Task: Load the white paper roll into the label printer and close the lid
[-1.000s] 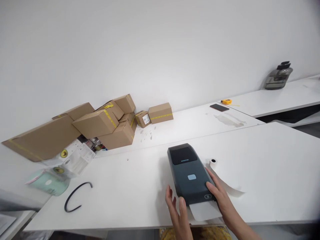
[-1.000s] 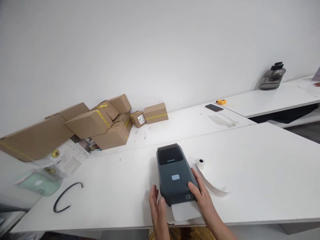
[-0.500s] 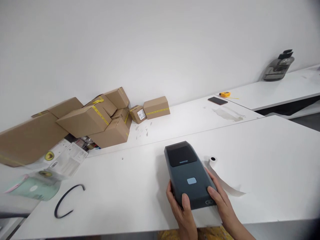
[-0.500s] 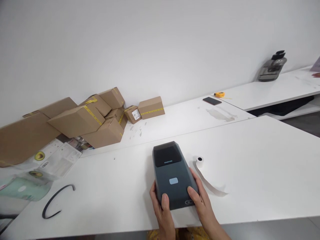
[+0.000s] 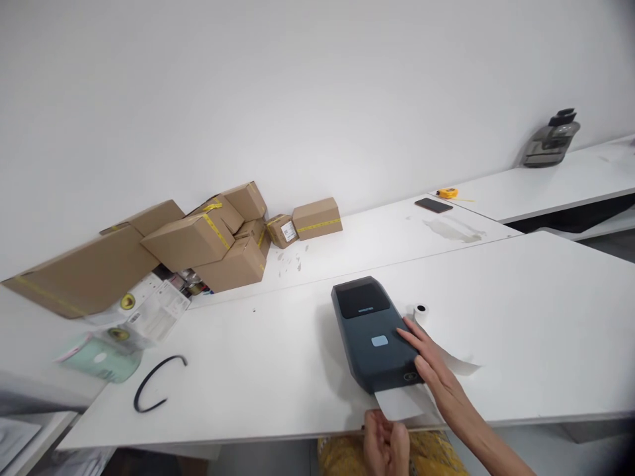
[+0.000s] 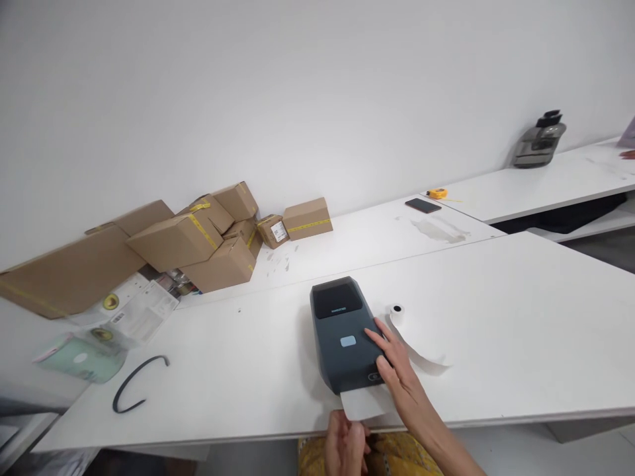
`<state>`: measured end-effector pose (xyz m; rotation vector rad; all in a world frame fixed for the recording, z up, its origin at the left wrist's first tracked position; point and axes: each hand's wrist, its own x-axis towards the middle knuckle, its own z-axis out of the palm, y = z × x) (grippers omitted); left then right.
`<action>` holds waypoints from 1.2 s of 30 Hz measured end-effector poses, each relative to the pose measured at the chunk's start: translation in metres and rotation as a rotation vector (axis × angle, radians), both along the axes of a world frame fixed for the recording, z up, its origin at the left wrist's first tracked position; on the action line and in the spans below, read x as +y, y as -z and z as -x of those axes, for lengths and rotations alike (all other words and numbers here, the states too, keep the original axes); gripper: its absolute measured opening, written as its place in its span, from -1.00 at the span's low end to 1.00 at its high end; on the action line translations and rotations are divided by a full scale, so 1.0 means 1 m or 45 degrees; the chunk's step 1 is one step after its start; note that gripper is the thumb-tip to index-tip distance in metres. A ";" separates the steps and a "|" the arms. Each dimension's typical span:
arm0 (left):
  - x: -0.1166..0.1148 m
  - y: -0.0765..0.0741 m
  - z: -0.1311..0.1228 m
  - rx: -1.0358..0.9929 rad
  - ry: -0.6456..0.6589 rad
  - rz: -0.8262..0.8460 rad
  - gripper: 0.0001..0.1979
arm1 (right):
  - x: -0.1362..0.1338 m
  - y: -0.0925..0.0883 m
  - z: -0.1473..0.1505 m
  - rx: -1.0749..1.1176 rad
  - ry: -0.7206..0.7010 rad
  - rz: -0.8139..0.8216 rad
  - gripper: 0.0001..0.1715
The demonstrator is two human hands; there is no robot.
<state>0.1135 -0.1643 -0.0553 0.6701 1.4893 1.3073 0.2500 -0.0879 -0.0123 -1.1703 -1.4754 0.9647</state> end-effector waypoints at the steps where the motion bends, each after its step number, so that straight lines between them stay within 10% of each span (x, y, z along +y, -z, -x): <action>1: 0.002 0.001 -0.005 -0.046 0.061 0.038 -0.32 | 0.000 0.002 0.000 -0.024 -0.003 -0.028 -0.49; 11: 0.021 -0.026 -0.023 -0.216 0.037 0.029 -0.29 | 0.003 0.011 -0.004 -0.210 0.040 -0.202 -0.50; 25: -0.003 0.004 -0.004 0.006 -0.013 -0.094 -0.28 | 0.009 -0.010 0.007 -0.999 0.271 -0.838 -0.63; 32: 0.005 -0.036 0.025 0.257 -0.303 -0.388 -0.52 | 0.006 -0.017 0.020 -0.962 0.313 -0.755 -0.74; 36: 0.014 -0.053 0.020 0.220 -0.192 -0.401 -0.49 | 0.005 -0.016 0.022 -0.899 0.311 -0.690 -0.74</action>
